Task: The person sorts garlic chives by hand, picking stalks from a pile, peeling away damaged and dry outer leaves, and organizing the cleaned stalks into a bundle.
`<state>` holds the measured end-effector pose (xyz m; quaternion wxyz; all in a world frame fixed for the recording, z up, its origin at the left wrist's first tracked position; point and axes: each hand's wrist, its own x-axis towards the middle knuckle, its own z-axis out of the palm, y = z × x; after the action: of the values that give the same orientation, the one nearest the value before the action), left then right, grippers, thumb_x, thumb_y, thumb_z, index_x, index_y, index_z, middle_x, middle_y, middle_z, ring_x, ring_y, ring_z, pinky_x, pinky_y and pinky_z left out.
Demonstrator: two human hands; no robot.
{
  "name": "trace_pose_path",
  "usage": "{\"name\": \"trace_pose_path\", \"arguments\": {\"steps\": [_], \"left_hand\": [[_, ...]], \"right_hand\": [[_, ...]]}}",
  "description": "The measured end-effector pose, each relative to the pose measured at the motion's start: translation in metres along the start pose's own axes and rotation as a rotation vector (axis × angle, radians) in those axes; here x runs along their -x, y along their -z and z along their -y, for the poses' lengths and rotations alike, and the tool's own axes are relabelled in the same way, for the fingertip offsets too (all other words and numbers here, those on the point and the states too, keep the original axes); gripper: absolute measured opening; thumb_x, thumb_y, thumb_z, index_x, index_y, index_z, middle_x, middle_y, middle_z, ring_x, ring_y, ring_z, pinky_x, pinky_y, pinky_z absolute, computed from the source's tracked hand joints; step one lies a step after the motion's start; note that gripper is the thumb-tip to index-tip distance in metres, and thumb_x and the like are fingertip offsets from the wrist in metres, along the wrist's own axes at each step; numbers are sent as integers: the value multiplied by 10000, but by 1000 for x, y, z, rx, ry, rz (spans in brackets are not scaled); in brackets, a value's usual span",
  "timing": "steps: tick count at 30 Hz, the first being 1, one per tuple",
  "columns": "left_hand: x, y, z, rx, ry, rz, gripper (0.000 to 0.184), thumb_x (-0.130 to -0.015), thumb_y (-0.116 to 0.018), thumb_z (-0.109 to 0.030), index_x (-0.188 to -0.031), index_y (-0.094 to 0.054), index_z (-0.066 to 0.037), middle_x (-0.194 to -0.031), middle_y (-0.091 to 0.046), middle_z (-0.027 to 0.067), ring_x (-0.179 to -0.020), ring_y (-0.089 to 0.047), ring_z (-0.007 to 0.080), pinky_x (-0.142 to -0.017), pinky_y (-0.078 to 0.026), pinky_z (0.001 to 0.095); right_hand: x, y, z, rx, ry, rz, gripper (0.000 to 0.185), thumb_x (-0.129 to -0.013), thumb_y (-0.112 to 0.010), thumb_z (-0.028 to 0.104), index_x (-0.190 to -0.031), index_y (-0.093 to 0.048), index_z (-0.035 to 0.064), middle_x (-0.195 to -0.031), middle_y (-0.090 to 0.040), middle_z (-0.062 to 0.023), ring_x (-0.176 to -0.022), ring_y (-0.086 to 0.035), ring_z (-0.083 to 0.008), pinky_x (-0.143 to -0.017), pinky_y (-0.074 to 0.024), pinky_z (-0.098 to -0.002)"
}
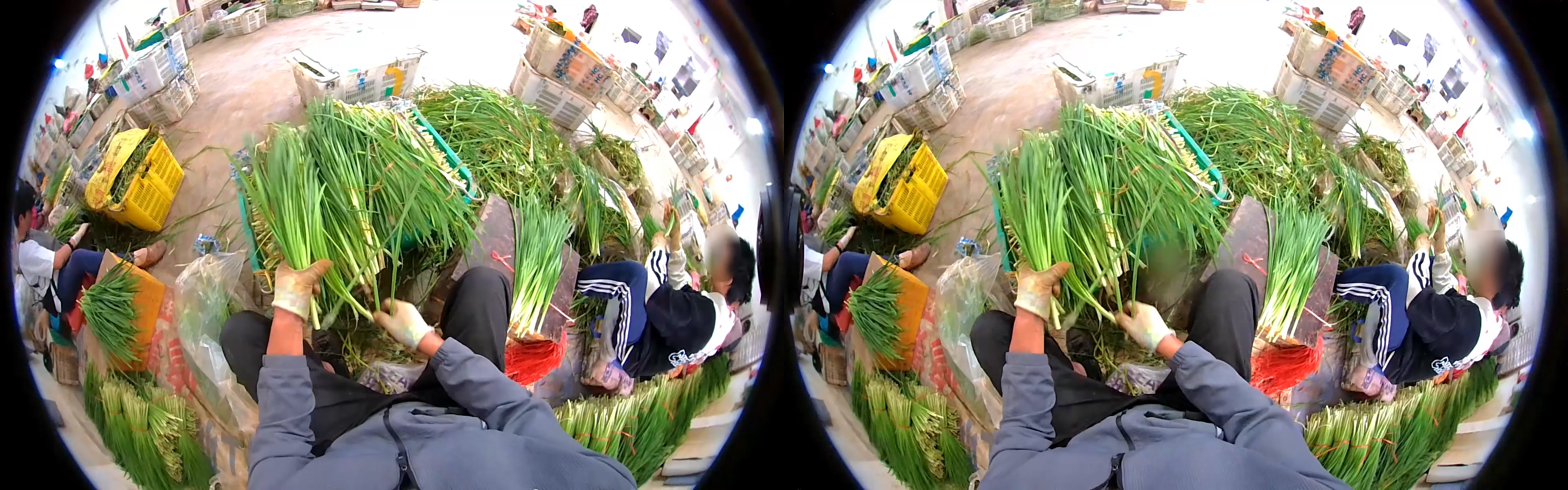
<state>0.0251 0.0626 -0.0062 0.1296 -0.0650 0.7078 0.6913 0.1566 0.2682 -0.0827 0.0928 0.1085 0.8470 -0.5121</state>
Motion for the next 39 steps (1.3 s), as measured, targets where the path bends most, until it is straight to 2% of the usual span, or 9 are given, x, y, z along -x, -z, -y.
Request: {"name": "trace_pose_path", "arguments": {"steps": [7,10,14,24,29,31,34,36,39], "left_hand": [[0,9,-1,-32,25,-86,382,-734,-881,-216,-971,-667,-5,-726,-670,52,-481,-539,117,-430,-419,271],[-13,15,20,132,-137,-75,429,-748,-875,-270,-1000,-657,0,-791,-683,61,-565,-577,127,-488,-456,282],[-5,-1,36,141,-21,-104,605,-754,-864,-373,-1182,-625,-18,-963,-685,71,-732,-632,160,-545,-506,284],[45,-23,23,415,190,213,420,-865,-769,-213,-1169,-585,12,-973,-700,137,-767,-682,237,-614,-576,352],[30,-6,2,506,76,-89,188,-849,-732,-39,-1005,-631,-12,-839,-690,108,-661,-660,175,-538,-553,288],[17,15,-9,588,-51,-155,209,-866,-730,-62,-1044,-631,-15,-792,-666,91,-556,-611,156,-487,-531,272],[-8,36,-1,543,-140,-92,281,-875,-728,-69,-1125,-608,-19,-803,-660,73,-506,-572,139,-448,-504,278],[-17,43,21,633,-71,-23,357,-860,-747,-74,-1177,-593,-18,-796,-653,51,-514,-569,129,-434,-479,278],[-14,35,22,786,-59,181,419,-872,-732,-79,-1262,-586,-38,-763,-634,9,-549,-548,110,-428,-416,295]], "right_hand": [[0,-32,-55,150,-118,152,401,-839,-649,349,-1010,-689,-12,-896,-689,-251,-899,-671,-380,-805,-516,-435],[17,-27,-33,-161,-141,73,311,-915,-642,283,-1037,-656,-2,-738,-669,-78,-596,-614,-125,-551,-478,-308],[37,-15,12,-585,-157,-12,212,-972,-576,217,-965,-600,6,-785,-683,-73,-568,-598,-113,-516,-486,-261],[22,-11,79,-801,149,-83,139,-977,-565,157,-1001,-565,20,-883,-674,-35,-689,-613,-83,-574,-524,-249],[27,-18,35,-222,232,136,182,-953,-579,194,-983,-552,16,-790,-637,-118,-683,-630,-176,-620,-502,-339],[28,-28,-18,195,148,298,312,-886,-618,249,-1108,-605,31,-955,-679,-232,-883,-664,-397,-767,-517,-455],[11,-21,-96,978,18,815,392,-856,-635,254,-1203,-625,73,-1077,-674,-240,-991,-652,-397,-837,-527,-451],[19,11,-7,678,39,184,349,-849,-661,250,-1153,-648,79,-1030,-685,-202,-956,-660,-367,-819,-534,-447],[-8,20,58,530,374,-192,303,-865,-648,210,-1146,-638,98,-922,-656,-176,-852,-666,-354,-747,-542,-443]]}}
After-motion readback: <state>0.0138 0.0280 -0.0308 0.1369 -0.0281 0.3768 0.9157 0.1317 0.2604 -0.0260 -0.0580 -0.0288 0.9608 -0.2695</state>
